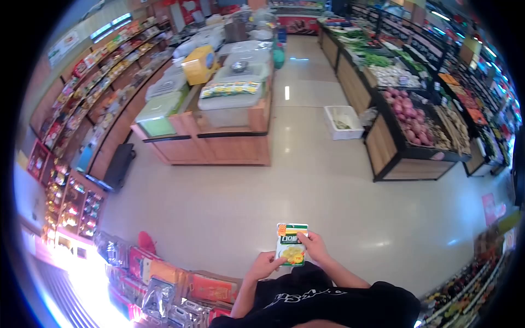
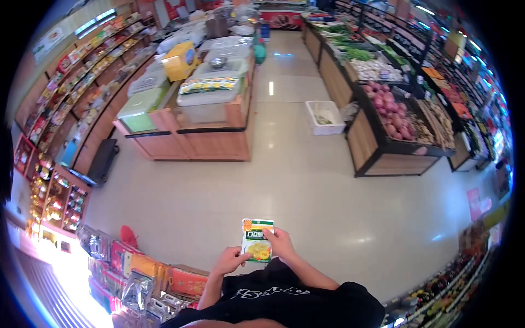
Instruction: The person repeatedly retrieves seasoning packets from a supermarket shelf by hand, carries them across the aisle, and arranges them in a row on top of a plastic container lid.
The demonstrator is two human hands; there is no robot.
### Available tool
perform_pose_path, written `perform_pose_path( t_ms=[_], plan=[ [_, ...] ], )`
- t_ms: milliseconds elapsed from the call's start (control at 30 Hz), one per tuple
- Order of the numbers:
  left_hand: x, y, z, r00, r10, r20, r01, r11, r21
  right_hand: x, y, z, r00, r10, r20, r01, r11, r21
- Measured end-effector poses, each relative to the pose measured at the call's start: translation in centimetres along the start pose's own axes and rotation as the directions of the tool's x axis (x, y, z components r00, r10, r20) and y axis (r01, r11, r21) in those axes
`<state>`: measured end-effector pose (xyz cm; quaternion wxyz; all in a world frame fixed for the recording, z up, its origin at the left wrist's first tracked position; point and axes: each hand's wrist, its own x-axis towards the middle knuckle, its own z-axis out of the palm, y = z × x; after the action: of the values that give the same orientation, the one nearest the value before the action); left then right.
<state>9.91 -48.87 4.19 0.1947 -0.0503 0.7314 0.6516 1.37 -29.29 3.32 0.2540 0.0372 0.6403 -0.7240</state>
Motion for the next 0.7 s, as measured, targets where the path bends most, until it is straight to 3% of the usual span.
perform_pose_path(
  t_ms=[67, 167, 200, 300, 400, 500, 600, 633, 700],
  plan=[
    [1.8, -0.5, -2.9, 0.99, -0.015, -0.141, 0.022, 0.998, 0.051, 3.8, -1.1, 1.5, 0.984, 0.022, 0.177, -0.005, 0.995, -0.095],
    [5.0, 0.5, -7.5, 0.955, -0.004, -0.296, 0.03, 0.996, 0.083, 9.9, -1.5, 4.6, 0.922, 0.117, 0.37, -0.135, 0.991, 0.025],
    [6.3, 1.1, -8.7, 0.941, 0.006, -0.34, 0.023, 0.996, 0.082, 12.0, -2.0, 4.8, 0.874, 0.178, 0.451, -0.135, 0.983, -0.126],
    [10.5, 4.9, -13.6, 0.905, -0.024, -0.425, 0.138, 0.961, 0.241, 19.0, -4.4, 7.3, 0.858, 0.096, 0.505, -0.059, 0.994, -0.09],
    [14.6, 9.2, -18.2, 0.91, 0.071, -0.409, 0.093, 0.926, 0.367, 26.9, -7.3, 8.2, 0.851, 0.05, 0.522, 0.099, 0.962, -0.254],
    [16.7, 13.4, -22.4, 0.892, 0.24, -0.383, 0.1, 0.721, 0.686, 31.3, -11.2, 10.9, 0.788, -0.021, 0.615, 0.182, 0.963, -0.2],
    [17.4, 15.0, -26.3, 0.831, 0.321, -0.454, 0.008, 0.809, 0.587, 35.2, -13.2, 13.4, 0.695, 0.021, 0.719, 0.223, 0.944, -0.242],
    [17.3, 14.8, -27.1, 0.852, 0.213, -0.478, 0.088, 0.842, 0.532, 36.1, -13.4, 14.0, 0.663, 0.055, 0.747, 0.24, 0.929, -0.282],
    [17.2, 13.5, -29.5, 0.866, -0.006, -0.5, 0.249, 0.872, 0.421, 37.6, -14.3, 15.4, 0.575, 0.094, 0.813, 0.419, 0.819, -0.391]
  ],
)
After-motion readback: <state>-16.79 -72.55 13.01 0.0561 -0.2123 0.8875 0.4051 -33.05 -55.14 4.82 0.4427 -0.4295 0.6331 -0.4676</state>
